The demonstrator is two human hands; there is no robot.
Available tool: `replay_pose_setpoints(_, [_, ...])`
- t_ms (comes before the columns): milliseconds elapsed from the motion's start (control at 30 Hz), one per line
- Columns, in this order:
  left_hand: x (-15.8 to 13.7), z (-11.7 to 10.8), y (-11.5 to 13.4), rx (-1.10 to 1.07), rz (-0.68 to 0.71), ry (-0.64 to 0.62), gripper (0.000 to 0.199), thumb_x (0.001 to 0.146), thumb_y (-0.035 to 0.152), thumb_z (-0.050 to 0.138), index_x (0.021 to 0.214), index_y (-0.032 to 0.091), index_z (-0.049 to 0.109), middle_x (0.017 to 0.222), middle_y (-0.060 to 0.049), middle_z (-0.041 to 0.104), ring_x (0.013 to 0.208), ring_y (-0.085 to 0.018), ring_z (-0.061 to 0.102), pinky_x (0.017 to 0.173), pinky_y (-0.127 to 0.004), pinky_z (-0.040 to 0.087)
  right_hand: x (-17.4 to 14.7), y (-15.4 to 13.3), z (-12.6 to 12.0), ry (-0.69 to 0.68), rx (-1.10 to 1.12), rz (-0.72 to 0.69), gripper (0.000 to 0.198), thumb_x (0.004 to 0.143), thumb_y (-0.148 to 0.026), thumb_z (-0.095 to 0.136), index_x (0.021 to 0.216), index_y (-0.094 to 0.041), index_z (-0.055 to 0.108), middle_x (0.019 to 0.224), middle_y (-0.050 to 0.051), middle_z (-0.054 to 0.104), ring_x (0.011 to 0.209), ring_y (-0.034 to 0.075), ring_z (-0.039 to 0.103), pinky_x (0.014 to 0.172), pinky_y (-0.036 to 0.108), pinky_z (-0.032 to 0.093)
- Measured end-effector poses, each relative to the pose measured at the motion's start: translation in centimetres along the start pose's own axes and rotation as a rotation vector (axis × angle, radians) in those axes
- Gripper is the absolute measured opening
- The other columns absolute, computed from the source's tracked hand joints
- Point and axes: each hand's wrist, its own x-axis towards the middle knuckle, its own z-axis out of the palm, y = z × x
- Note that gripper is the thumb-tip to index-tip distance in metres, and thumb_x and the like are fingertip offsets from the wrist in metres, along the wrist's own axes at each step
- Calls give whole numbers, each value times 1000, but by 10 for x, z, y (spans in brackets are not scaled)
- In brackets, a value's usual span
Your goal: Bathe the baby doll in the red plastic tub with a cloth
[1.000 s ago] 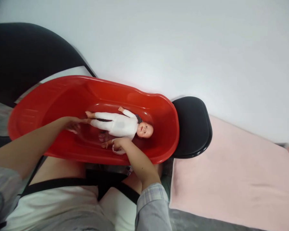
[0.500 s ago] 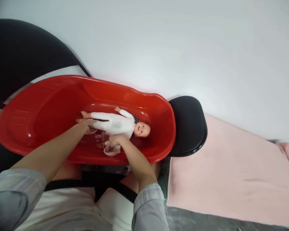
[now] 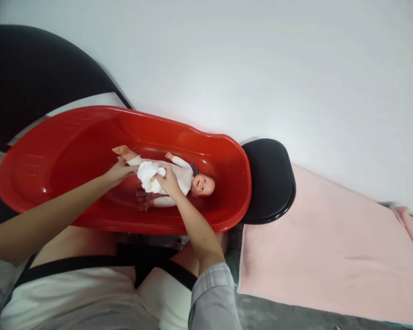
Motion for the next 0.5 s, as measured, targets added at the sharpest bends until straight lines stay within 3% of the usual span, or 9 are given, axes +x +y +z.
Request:
replay_pose_setpoints(67, [2, 1, -4, -8, 52, -36, 90, 62, 70, 99, 124, 12, 69, 123, -18, 79, 128, -41, 70, 111, -48, 59, 2, -3, -9, 184, 93, -61, 19, 98, -20, 66, 107, -22, 49, 99, -1, 65, 94, 15, 64, 92, 25, 56])
replay_pose_setpoints(133, [4, 4, -5, 67, 145, -116, 91, 53, 77, 97, 116, 16, 73, 120, -17, 80, 126, -44, 71, 110, -52, 59, 1, -5, -18, 314, 146, -131, 21, 98, -27, 66, 110, -22, 50, 109, 3, 67, 102, 17, 66, 100, 29, 57])
replay_pose_setpoints(267, [3, 15, -5, 204, 334, -227, 93, 63, 86, 86, 121, 15, 73, 127, -18, 79, 126, -43, 71, 115, -55, 55, -3, -5, -30, 442, 121, -222, 27, 100, -38, 61, 120, -22, 52, 123, 9, 67, 117, 20, 67, 112, 35, 55])
replay_pose_setpoints(367, [-2, 25, -9, 353, 383, -281, 94, 70, 88, 80, 130, 16, 72, 128, -17, 79, 121, -43, 72, 111, -53, 57, -5, -3, -32, 370, 55, -336, 33, 106, -44, 55, 128, -20, 57, 132, 14, 68, 130, 23, 66, 118, 39, 54])
replay_pose_setpoints(500, [-7, 36, -14, 557, 443, -235, 82, 81, 81, 74, 134, 18, 75, 126, -17, 79, 126, -46, 70, 111, -52, 56, -4, 1, -31, 33, -106, -578, 33, 107, -43, 59, 127, -19, 72, 146, 16, 69, 146, 26, 62, 128, 43, 48])
